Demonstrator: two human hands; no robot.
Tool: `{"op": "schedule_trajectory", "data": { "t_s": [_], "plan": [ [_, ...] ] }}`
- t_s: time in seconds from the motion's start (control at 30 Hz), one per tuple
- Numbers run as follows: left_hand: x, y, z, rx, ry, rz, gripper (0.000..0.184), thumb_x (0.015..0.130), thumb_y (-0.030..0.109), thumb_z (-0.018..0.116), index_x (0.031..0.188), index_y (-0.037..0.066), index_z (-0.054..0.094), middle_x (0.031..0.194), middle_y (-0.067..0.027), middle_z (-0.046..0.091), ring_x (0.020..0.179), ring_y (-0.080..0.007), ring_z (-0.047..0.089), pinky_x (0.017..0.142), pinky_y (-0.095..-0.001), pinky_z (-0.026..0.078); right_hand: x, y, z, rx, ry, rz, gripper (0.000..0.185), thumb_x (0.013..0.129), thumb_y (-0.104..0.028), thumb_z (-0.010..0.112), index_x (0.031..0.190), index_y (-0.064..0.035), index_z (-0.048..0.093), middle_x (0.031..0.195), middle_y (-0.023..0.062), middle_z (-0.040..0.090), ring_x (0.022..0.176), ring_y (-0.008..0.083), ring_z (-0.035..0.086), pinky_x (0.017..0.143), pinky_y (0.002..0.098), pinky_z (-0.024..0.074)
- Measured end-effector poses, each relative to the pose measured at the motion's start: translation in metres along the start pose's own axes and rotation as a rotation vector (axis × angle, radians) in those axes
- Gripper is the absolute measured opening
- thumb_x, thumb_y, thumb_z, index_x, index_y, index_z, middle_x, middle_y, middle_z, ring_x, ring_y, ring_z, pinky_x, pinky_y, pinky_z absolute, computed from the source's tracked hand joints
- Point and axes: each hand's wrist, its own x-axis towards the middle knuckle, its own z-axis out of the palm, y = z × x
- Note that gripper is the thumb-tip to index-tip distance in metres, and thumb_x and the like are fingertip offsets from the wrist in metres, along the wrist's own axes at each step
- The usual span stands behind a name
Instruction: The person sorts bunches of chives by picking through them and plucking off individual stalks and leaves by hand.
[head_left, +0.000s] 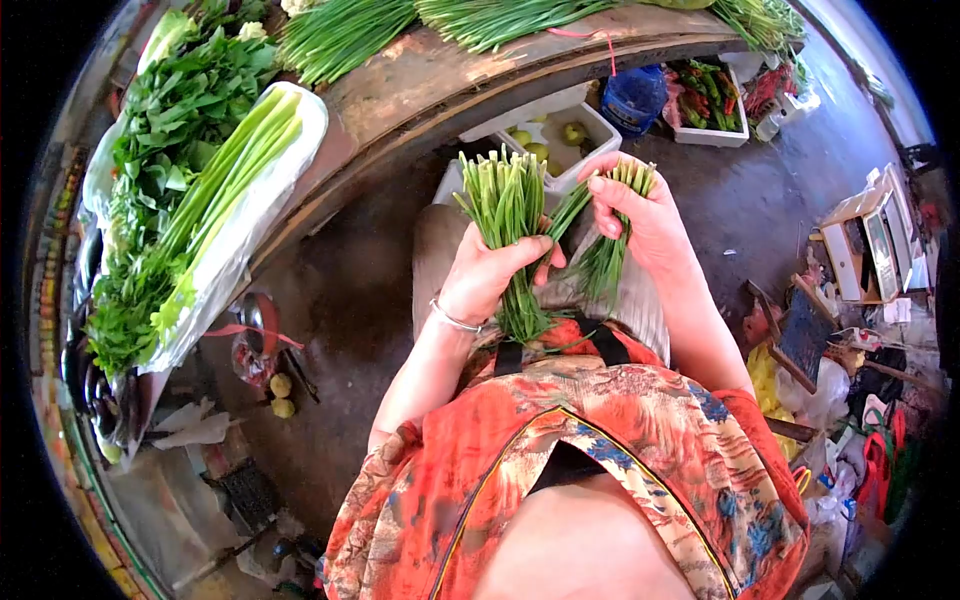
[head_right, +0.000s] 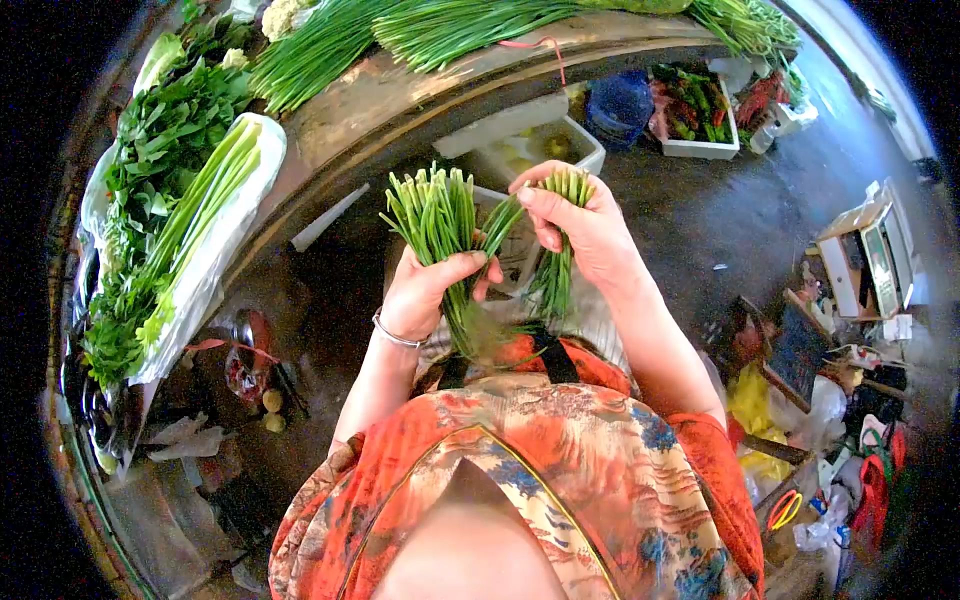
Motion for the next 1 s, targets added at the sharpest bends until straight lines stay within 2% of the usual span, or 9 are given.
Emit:
{"op": "schedule_trajectory", "data": {
  "t_s": [0.23,0.37,0.43,0.63,0.7,0.83,0.9,0.97,1.0],
  "plan": [
    [0.010,0.004,-0.013,0.090,0.019,0.001,0.018,0.082,0.004,0.064,0.098,0.000,0.058,0.076,-0.0121,0.065,0.060,-0.0160,0.059,0.053,-0.0268,0.047,0.010,-0.010,-0.002,-0.380,0.000,-0.036,0.008,0.084,-0.008,0.066,0.091,-0.0073,0.063,0.063,-0.0076,0.049,0.051,0.0011,0.041,0.045,0.0169,0.0296],
    [0.012,0.008,-0.029,0.046,0.064,-0.027,0.018,0.081,0.003,0.064,0.097,-0.001,0.057,0.075,-0.0124,0.065,0.061,-0.0169,0.060,0.053,-0.0277,0.048,0.028,-0.002,0.010,-0.419,-0.004,-0.039,0.006,0.084,-0.006,0.063,0.090,-0.0071,0.062,0.061,-0.0082,0.048,0.050,0.0003,0.040,0.044,0.0170,0.0295],
    [0.012,0.009,-0.036,0.032,0.079,-0.033,0.018,0.081,0.002,0.064,0.097,-0.001,0.057,0.075,-0.0125,0.065,0.061,-0.0171,0.061,0.053,-0.0278,0.048,0.038,0.005,0.013,-0.203,0.036,0.089,0.006,0.083,-0.006,0.063,0.089,-0.0065,0.061,0.059,-0.0080,0.046,0.047,0.0008,0.039,0.042,0.0181,0.0299],
    [0.012,0.001,-0.061,0.011,0.153,-0.041,0.014,0.082,0.002,0.062,0.094,-0.004,0.059,0.074,-0.0128,0.065,0.058,-0.0158,0.059,0.050,-0.0266,0.047,0.062,0.015,0.004,0.097,0.260,0.004,0.008,0.083,-0.004,0.062,0.091,-0.0038,0.059,0.054,-0.0031,0.044,0.041,0.0058,0.037,0.038,0.0220,0.0284],
    [0.007,0.001,-0.066,-0.050,0.252,-0.028,0.017,0.081,0.000,0.062,0.097,-0.002,0.057,0.075,-0.0127,0.064,0.062,-0.0212,0.062,0.051,-0.0300,0.049,0.069,0.012,-0.011,0.037,0.346,-0.063,0.009,0.084,-0.006,0.063,0.092,-0.0037,0.059,0.055,-0.0025,0.045,0.042,0.0063,0.037,0.039,0.0223,0.0292],
    [0.000,0.006,-0.075,-0.182,0.184,-0.016,0.017,0.082,0.005,0.062,0.097,-0.001,0.057,0.076,-0.0168,0.064,0.062,-0.0229,0.062,0.053,-0.0312,0.050,0.070,0.041,-0.038,-0.192,0.430,-0.078,0.004,0.084,-0.007,0.062,0.087,-0.0056,0.060,0.059,-0.0042,0.048,0.045,0.0049,0.039,0.041,0.0213,0.0317],
    [0.002,0.005,-0.076,-0.185,0.167,-0.023,0.018,0.083,0.007,0.061,0.099,-0.001,0.056,0.077,-0.0187,0.065,0.060,-0.0231,0.061,0.054,-0.0314,0.050,0.065,0.060,-0.032,-0.375,0.401,0.129,0.008,0.083,-0.007,0.063,0.092,-0.0054,0.062,0.069,-0.0040,0.055,0.052,0.0032,0.044,0.046,0.0198,0.0352],
    [0.006,0.005,-0.071,-0.210,0.157,-0.035,0.019,0.084,0.008,0.061,0.100,-0.001,0.056,0.077,-0.0193,0.065,0.059,-0.0232,0.061,0.054,-0.0318,0.050,0.068,0.084,-0.023,-0.702,0.289,0.231,0.016,0.082,-0.006,0.065,0.098,-0.0044,0.063,0.072,-0.0035,0.057,0.054,0.0029,0.045,0.046,0.0198,0.0357],
    [0.008,0.005,-0.069,-0.217,0.156,-0.024,0.020,0.084,0.008,0.062,0.100,-0.001,0.056,0.077,-0.0194,0.066,0.059,-0.0227,0.061,0.054,-0.0315,0.051,0.068,0.087,-0.018,-0.700,0.289,0.233,0.016,0.082,-0.006,0.065,0.098,-0.0044,0.063,0.072,-0.0035,0.057,0.054,0.0029,0.045,0.046,0.0198,0.0357]
  ]
}}
